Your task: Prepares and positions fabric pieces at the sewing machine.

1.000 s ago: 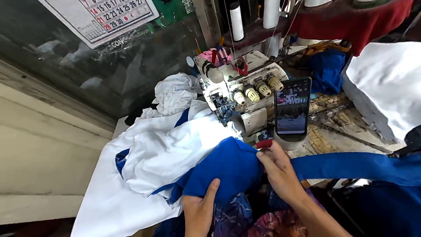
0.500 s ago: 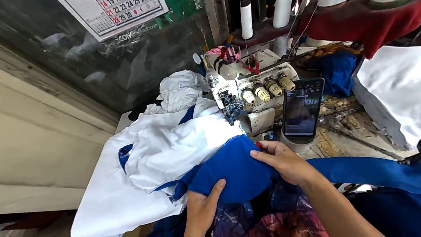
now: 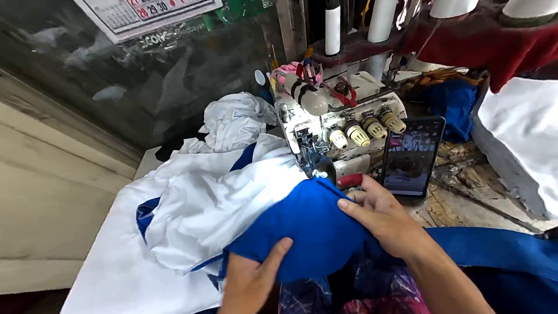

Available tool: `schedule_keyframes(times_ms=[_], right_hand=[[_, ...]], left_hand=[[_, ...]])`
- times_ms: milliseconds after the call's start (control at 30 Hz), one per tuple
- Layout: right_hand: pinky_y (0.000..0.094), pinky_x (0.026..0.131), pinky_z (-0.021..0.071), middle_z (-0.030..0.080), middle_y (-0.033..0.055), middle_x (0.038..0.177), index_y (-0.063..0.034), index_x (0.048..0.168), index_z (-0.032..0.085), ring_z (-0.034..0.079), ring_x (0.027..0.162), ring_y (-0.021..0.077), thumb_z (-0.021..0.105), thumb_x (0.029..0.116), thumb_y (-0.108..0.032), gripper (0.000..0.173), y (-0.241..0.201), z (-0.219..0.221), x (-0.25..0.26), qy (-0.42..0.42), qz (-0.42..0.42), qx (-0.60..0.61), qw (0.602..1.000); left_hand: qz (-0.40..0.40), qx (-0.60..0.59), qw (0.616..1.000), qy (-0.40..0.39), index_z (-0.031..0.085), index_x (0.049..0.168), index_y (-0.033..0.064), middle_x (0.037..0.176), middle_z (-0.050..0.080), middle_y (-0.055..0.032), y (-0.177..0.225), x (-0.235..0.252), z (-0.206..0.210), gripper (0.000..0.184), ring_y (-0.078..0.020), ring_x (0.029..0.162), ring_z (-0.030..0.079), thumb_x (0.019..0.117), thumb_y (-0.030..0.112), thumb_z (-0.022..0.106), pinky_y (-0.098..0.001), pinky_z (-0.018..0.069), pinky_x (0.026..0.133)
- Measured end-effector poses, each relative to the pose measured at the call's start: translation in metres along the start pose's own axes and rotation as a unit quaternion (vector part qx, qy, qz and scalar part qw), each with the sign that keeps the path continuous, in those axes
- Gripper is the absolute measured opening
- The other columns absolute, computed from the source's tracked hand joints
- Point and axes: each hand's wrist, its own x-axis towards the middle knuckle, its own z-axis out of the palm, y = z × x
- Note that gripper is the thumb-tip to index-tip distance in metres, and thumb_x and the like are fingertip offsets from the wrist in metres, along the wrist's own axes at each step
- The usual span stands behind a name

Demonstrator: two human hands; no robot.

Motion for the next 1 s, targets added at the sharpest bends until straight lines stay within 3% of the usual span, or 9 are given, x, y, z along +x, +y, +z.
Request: schedule_keyframes(times_ms=[67, 167, 267, 367, 500, 633, 767, 900, 1000], right_hand=[[0.0394, 0.073, 0.0624, 0.073, 0.0119, 0.100, -0.0186, 0.140, 0.054, 0.072, 0.084, 0.0246, 0.068, 0.0976, -0.022, 0.045, 0.006, 0.009, -0.001, -0.024, 0.016, 0.019, 0.999], [0.0383, 0.082, 0.0633, 0.073, 0.0111, 0.113, -0.0045, 0.132, 0.057, 0.073, 0.097, 0.0220, 0.069, 0.0982, -0.025, 0.041, 0.019, 0.017, -0.019, -0.059, 0.017, 0.050, 0.997], [0.0343, 0.086, 0.0622, 0.073, 0.0085, 0.110, -0.0014, 0.120, 0.065, 0.072, 0.099, 0.0184, 0.068, 0.0993, -0.023, 0.030, 0.031, 0.013, -0.029, -0.059, 0.013, 0.064, 0.996], [0.0330, 0.085, 0.0613, 0.072, 0.0082, 0.109, -0.0065, 0.119, 0.066, 0.071, 0.097, 0.0182, 0.062, 0.1031, -0.025, 0.025, 0.029, 0.004, -0.031, -0.060, 0.005, 0.033, 0.998], [0.0345, 0.075, 0.0624, 0.073, 0.0114, 0.101, -0.0096, 0.122, 0.063, 0.073, 0.086, 0.0222, 0.066, 0.1006, -0.023, 0.026, 0.020, 0.005, -0.030, -0.042, -0.006, 0.006, 0.999], [0.0327, 0.058, 0.0631, 0.074, -0.0002, 0.103, -0.0225, 0.130, 0.060, 0.071, 0.068, 0.0164, 0.068, 0.0978, -0.034, 0.035, 0.021, 0.012, -0.021, 0.057, -0.031, -0.129, 0.989], [0.0316, 0.053, 0.0600, 0.068, 0.0002, 0.121, -0.0158, 0.133, 0.057, 0.066, 0.064, 0.0108, 0.063, 0.0994, -0.033, 0.038, -0.009, 0.033, 0.004, 0.154, -0.148, -0.222, 0.951], [0.0276, 0.042, 0.0454, 0.072, -0.0023, 0.092, -0.0149, 0.122, 0.064, 0.056, 0.051, 0.0096, 0.068, 0.0962, -0.017, 0.026, -0.011, 0.045, 0.032, 0.221, -0.219, -0.235, 0.921], [0.0264, 0.038, 0.0398, 0.072, -0.0015, 0.089, -0.0146, 0.122, 0.063, 0.049, 0.046, 0.0101, 0.066, 0.0972, -0.016, 0.025, -0.004, 0.043, 0.033, 0.255, -0.226, -0.223, 0.913]], left_hand=[[0.029, 0.036, 0.999, 0.010, 0.068, 0.111, 0.0016, 0.096, 0.077, -0.0045, 0.006, 0.028, -0.025, 0.030, -0.0173, 0.087, 0.076, 0.0895, 0.018, 0.080, -0.0363, 0.0666, 0.079], [0.013, -0.016, 0.999, 0.044, 0.061, 0.123, 0.0022, 0.102, 0.072, -0.0069, 0.002, 0.041, -0.027, 0.033, -0.0182, 0.090, 0.072, 0.0987, 0.024, 0.068, -0.0353, 0.0640, 0.079], [-0.024, 0.016, 1.000, 0.004, 0.053, 0.133, -0.0040, 0.113, 0.072, -0.0074, -0.016, 0.024, -0.004, 0.069, -0.0156, 0.104, 0.071, 0.0865, 0.038, 0.081, -0.0351, 0.0623, 0.091], [-0.013, 0.005, 1.000, -0.010, 0.059, 0.129, -0.0014, 0.110, 0.074, -0.0093, -0.013, 0.024, -0.015, 0.060, -0.0220, 0.100, 0.073, 0.0822, 0.025, 0.086, -0.0400, 0.0642, 0.089], [0.014, 0.001, 1.000, -0.019, 0.064, 0.125, 0.0059, 0.107, 0.075, -0.0088, 0.005, 0.033, -0.028, 0.050, -0.0244, 0.097, 0.074, 0.0824, 0.020, 0.086, -0.0406, 0.0656, 0.084], [0.016, -0.004, 0.999, -0.042, 0.063, 0.126, 0.0044, 0.107, 0.075, -0.0088, -0.001, 0.033, -0.020, 0.046, -0.0234, 0.099, 0.074, 0.0865, 0.019, 0.081, -0.0391, 0.0652, 0.087], [-0.002, -0.015, 0.999, -0.046, 0.063, 0.127, 0.0027, 0.109, 0.075, -0.0091, -0.017, 0.028, -0.013, 0.043, -0.0224, 0.101, 0.073, 0.0902, 0.020, 0.078, -0.0388, 0.0639, 0.089], [-0.012, -0.015, 0.999, -0.043, 0.062, 0.126, 0.0004, 0.109, 0.075, -0.0094, -0.024, 0.029, -0.010, 0.045, -0.0220, 0.102, 0.073, 0.0896, 0.022, 0.079, -0.0383, 0.0632, 0.091], [-0.009, -0.025, 0.999, -0.040, 0.063, 0.123, -0.0009, 0.107, 0.075, -0.0098, -0.027, 0.030, -0.009, 0.044, -0.0216, 0.100, 0.074, 0.0889, 0.020, 0.079, -0.0375, 0.0637, 0.090]])
